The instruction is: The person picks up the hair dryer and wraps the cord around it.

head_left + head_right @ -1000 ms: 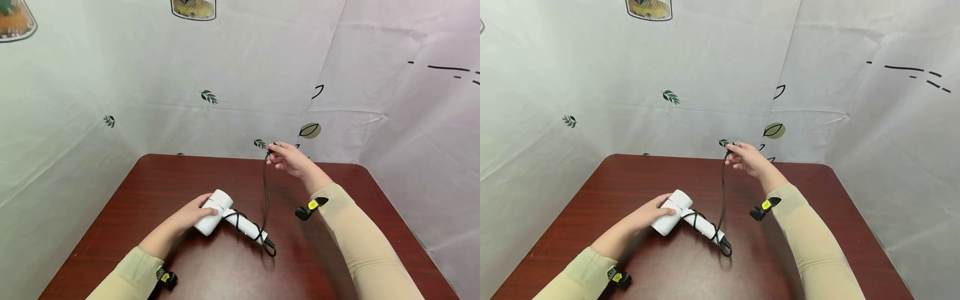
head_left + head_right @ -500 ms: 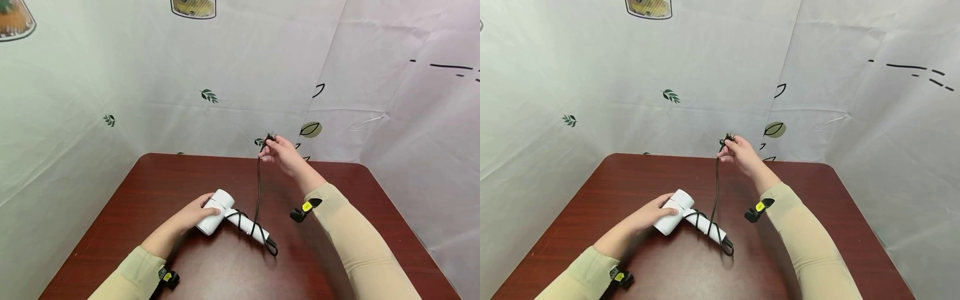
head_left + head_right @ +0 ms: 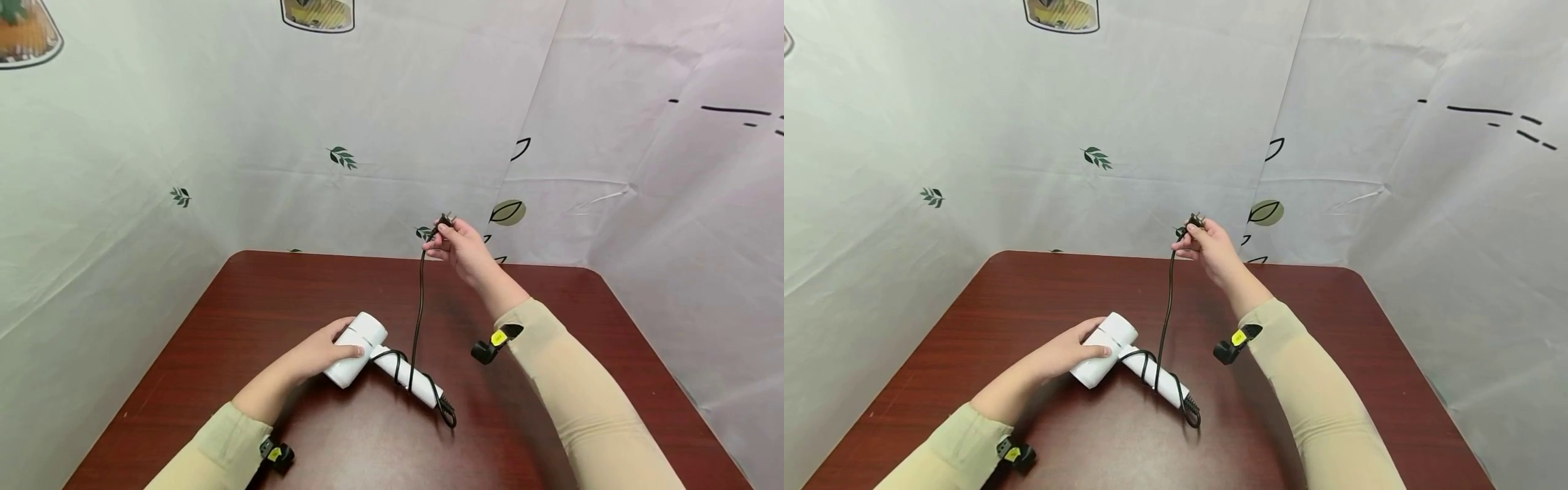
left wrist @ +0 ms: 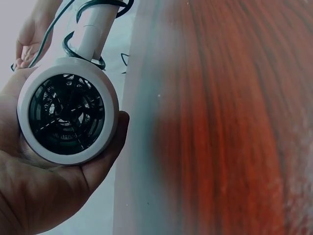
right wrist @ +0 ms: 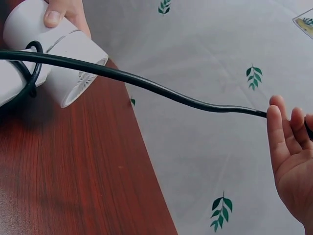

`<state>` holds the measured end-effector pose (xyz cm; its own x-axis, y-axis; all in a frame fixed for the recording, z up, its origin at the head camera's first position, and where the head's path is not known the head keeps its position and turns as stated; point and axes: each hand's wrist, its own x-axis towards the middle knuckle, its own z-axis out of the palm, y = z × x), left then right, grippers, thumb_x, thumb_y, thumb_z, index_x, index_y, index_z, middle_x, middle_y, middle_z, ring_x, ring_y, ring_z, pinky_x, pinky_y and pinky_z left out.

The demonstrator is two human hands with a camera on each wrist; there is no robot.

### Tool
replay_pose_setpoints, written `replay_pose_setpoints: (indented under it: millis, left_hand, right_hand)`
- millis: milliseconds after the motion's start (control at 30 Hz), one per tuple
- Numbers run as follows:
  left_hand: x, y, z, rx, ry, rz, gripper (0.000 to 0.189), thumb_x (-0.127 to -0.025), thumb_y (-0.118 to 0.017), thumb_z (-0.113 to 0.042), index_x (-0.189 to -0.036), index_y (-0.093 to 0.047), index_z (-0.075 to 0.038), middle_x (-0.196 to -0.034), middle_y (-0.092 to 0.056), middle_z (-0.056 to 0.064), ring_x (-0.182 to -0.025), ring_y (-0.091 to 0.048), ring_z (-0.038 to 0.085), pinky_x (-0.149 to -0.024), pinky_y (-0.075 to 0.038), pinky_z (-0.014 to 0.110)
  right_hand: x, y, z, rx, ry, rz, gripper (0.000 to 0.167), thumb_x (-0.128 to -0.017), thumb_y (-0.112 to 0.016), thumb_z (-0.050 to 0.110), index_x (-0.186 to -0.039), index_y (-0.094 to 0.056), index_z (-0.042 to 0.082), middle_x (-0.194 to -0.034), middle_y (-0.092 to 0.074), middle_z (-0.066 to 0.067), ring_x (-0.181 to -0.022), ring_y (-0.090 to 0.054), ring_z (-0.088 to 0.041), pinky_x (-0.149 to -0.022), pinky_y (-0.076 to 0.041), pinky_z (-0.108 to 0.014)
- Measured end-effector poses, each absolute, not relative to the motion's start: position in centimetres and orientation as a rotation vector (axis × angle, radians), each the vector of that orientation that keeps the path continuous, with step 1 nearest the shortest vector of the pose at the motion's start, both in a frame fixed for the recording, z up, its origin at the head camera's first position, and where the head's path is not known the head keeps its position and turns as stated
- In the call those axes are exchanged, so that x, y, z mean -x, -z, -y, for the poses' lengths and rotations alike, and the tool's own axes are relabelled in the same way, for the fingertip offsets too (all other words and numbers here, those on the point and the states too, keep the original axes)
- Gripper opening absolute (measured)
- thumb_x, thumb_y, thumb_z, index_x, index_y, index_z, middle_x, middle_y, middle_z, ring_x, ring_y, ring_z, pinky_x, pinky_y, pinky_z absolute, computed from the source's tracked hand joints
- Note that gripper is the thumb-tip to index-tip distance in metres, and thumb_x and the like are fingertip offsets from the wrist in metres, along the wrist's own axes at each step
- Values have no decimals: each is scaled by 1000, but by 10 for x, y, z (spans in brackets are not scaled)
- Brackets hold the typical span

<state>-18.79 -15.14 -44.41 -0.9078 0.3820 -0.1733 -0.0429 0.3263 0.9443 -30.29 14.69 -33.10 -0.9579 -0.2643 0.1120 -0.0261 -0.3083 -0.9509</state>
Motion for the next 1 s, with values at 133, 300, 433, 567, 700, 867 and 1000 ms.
replay_pose_setpoints:
  millis: [133, 300, 433, 567, 700, 867, 1000]
  left_hand:
    - [187, 442, 150, -315, -1607, -2226, 74, -88, -73, -20, -150, -35, -5, -116, -60, 17, -82, -64, 22, -68, -54, 36]
    - [185, 440, 152, -366, -1626, -2183, 73, -89, -71, -16, -150, -34, -5, -115, -59, 17, -83, -64, 23, -69, -54, 36]
    - [183, 437, 153, -419, -1644, -2134, 72, -90, -70, -15, -151, -32, -6, -114, -59, 17, -85, -64, 23, -70, -55, 37]
    - [183, 435, 154, -425, -1645, -2138, 73, -91, -70, -15, -152, -32, -7, -116, -58, 18, -87, -63, 24, -71, -54, 37]
    - [183, 434, 155, -444, -1629, -2152, 73, -91, -70, -15, -152, -31, -5, -118, -58, 18, -87, -63, 24, -71, -54, 37]
    - [181, 433, 156, -489, -1624, -2136, 74, -91, -69, -14, -153, -30, -5, -118, -57, 18, -88, -63, 24, -72, -54, 37]
    - [180, 433, 155, -495, -1633, -2136, 74, -91, -69, -14, -153, -30, -6, -118, -57, 18, -89, -62, 25, -73, -54, 38]
  right_hand:
    - [304, 333, -148, 358, 2413, -1742, 18, -107, -42, 12, -121, -46, 2, -72, -58, -3, -79, -71, -17, -75, -58, -30]
    - [309, 337, -150, 320, 2422, -1754, 23, -107, -42, 14, -125, -44, 0, -71, -57, -2, -82, -71, -18, -78, -57, -31]
    - [313, 342, -153, 284, 2443, -1728, 21, -107, -41, 13, -123, -44, 0, -70, -57, -2, -81, -71, -18, -76, -58, -30]
    - [315, 346, -155, 248, 2474, -1689, 14, -107, -42, 12, -117, -47, 5, -71, -57, -3, -79, -71, -18, -74, -58, -29]
    - [315, 348, -154, 237, 2491, -1661, 17, -106, -43, 11, -120, -46, 1, -71, -57, -3, -79, -72, -18, -73, -58, -29]
    - [315, 349, -152, 216, 2513, -1640, 29, -106, -43, 10, -129, -39, -8, -69, -57, -4, -77, -72, -19, -72, -58, -29]
    - [316, 353, -154, 208, 2515, -1667, 17, -107, -42, 11, -117, -43, -2, -69, -56, -3, -76, -71, -18, -73, -58, -30]
